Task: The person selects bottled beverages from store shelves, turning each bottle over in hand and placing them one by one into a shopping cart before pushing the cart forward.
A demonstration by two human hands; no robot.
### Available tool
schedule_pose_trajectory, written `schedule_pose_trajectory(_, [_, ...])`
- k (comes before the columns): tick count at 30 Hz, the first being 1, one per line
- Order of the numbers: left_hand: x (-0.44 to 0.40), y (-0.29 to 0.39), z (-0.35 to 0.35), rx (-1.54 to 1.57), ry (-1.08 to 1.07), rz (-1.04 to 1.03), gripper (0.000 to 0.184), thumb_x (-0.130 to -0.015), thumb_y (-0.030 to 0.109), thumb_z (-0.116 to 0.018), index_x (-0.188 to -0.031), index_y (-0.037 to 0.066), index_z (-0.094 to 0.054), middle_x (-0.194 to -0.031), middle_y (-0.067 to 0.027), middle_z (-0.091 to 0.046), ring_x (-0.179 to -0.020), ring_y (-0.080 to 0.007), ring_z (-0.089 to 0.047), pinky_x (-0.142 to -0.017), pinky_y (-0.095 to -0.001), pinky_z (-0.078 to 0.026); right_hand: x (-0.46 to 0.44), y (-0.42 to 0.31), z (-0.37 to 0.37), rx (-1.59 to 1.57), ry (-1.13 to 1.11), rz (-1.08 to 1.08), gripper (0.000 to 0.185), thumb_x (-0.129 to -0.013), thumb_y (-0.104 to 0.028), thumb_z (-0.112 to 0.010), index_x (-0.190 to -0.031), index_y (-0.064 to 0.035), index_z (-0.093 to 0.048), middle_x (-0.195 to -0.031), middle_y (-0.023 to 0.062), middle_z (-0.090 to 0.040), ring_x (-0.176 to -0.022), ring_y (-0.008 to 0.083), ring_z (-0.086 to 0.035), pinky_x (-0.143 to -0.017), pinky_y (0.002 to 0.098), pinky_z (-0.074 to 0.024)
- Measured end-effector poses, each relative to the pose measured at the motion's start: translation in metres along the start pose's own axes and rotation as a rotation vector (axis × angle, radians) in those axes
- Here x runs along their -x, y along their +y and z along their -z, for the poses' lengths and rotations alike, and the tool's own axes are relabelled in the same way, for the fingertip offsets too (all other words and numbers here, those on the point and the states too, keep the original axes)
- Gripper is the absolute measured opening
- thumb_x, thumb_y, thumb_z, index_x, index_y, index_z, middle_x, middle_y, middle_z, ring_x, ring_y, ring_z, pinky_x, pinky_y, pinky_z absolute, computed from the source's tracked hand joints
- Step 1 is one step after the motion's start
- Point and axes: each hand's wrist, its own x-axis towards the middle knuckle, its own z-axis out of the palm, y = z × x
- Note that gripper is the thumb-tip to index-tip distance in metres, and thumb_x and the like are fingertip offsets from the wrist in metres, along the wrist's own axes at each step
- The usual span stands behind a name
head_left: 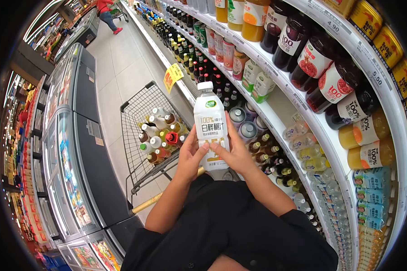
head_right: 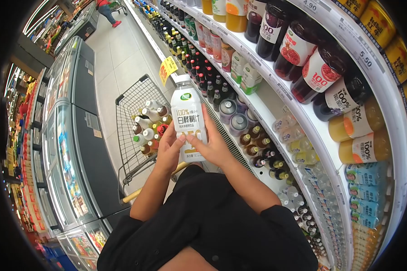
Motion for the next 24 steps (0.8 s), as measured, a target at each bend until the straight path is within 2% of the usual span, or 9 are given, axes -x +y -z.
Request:
schedule_pose_trajectory(6, [-0.001, -0.008, 0.004, 0.035, 0.05, 0.019, 0.076, -0.1, 0.005, -0.066, -0.163, -0.004, -0.023, -0.158, -0.0205, -0.045, -0.14, -0.0259, -0.051, -0.117, -0.0395, -0.041, -0.001, 0.014, 0.006, 0.178, -0.007, 0.037, 0.092, -0.101, -0.018, -0.067, -0.166, 0.0048, -0.006, -0.163, 0.0267, -0.031, -0.153, 0.0321, -0.033, -0.122, 0.0403, -0.0305])
schedule_pose_trajectory(9, [-0.002, -0.009, 0.002, 0.054, 0.064, 0.018, 0.076, -0.1, 0.006, -0.066, -0.163, -0.004, -0.024, -0.158, -0.0208, -0.045, -0.14, -0.0259, -0.051, -0.116, -0.0396, -0.041, -0.001, 0.013, 0.004, 0.161, -0.002, 0.042, 0.091, -0.102, -0.021, -0.066, -0.165, 0.0057, -0.006, -0.163, 0.0279, -0.031, -0.153, 0.0334, -0.033, -0.123, 0.0403, -0.029])
schedule_pose_trajectory(16, [-0.004, -0.007, -0.001, 0.105, 0.066, 0.041, 0.073, -0.101, 0.008, -0.065, -0.162, -0.004, -0.028, -0.155, -0.018, -0.049, -0.14, -0.0249, -0.051, -0.116, -0.0396, -0.041, -0.004, 0.009, 0.012, 0.179, -0.008, 0.072, 0.082, -0.105, -0.021, -0.062, -0.165, 0.0044, -0.012, -0.166, 0.0255, -0.028, -0.153, 0.0318, -0.032, -0.123, 0.0402, -0.028])
schedule_pose_trajectory(18, [-0.007, -0.003, 0.0, 0.191, 0.048, 0.068, 0.069, -0.1, 0.01, -0.064, -0.16, -0.004, -0.031, -0.153, -0.0156, -0.051, -0.139, -0.0235, -0.052, -0.116, -0.0395, -0.041, -0.008, 0.003, 0.017, -0.058, -0.012, 0.005, 0.077, -0.108, -0.022, -0.059, -0.165, 0.0034, -0.015, -0.167, 0.024, -0.028, -0.153, 0.0299, -0.033, -0.124, 0.0394, -0.0279])
schedule_pose_trajectory(19, [-0.007, -0.003, 0.0, 0.191, 0.047, 0.069, 0.069, -0.1, 0.01, -0.064, -0.16, -0.004, -0.031, -0.153, -0.0156, -0.051, -0.139, -0.0235, -0.052, -0.116, -0.0395, -0.041, -0.008, -0.001, 0.015, -0.058, -0.011, 0.005, 0.077, -0.108, -0.022, -0.059, -0.165, 0.0034, -0.015, -0.167, 0.024, -0.028, -0.153, 0.0299, -0.033, -0.124, 0.0394, -0.0279])
schedule_pose_trajectory(21, [-0.007, -0.002, 0.0, 0.185, 0.031, 0.058, 0.068, -0.099, 0.01, -0.064, -0.159, -0.002, -0.034, -0.151, -0.0144, -0.053, -0.139, -0.0233, -0.052, -0.116, -0.0402, -0.041, -0.008, -0.008, 0.01, -0.263, 0.037, -0.117, 0.076, -0.109, -0.023, -0.058, -0.166, 0.002, -0.015, -0.167, 0.0226, -0.031, -0.151, 0.0281, -0.036, -0.123, 0.0386, -0.0297])
schedule_pose_trajectory(24, [-0.008, -0.009, 0.005, 0.229, 0.003, 0.07, 0.068, -0.098, 0.014, -0.065, -0.158, -0.001, -0.035, -0.151, -0.0148, -0.053, -0.138, -0.0248, -0.053, -0.116, -0.0413, -0.042, -0.01, 0.005, 0.01, -0.212, 0.096, -0.089, 0.082, -0.107, -0.027, -0.062, -0.167, -0.0004, -0.013, -0.163, 0.0208, -0.037, -0.148, 0.0265, -0.041, -0.121, 0.037, -0.0336])
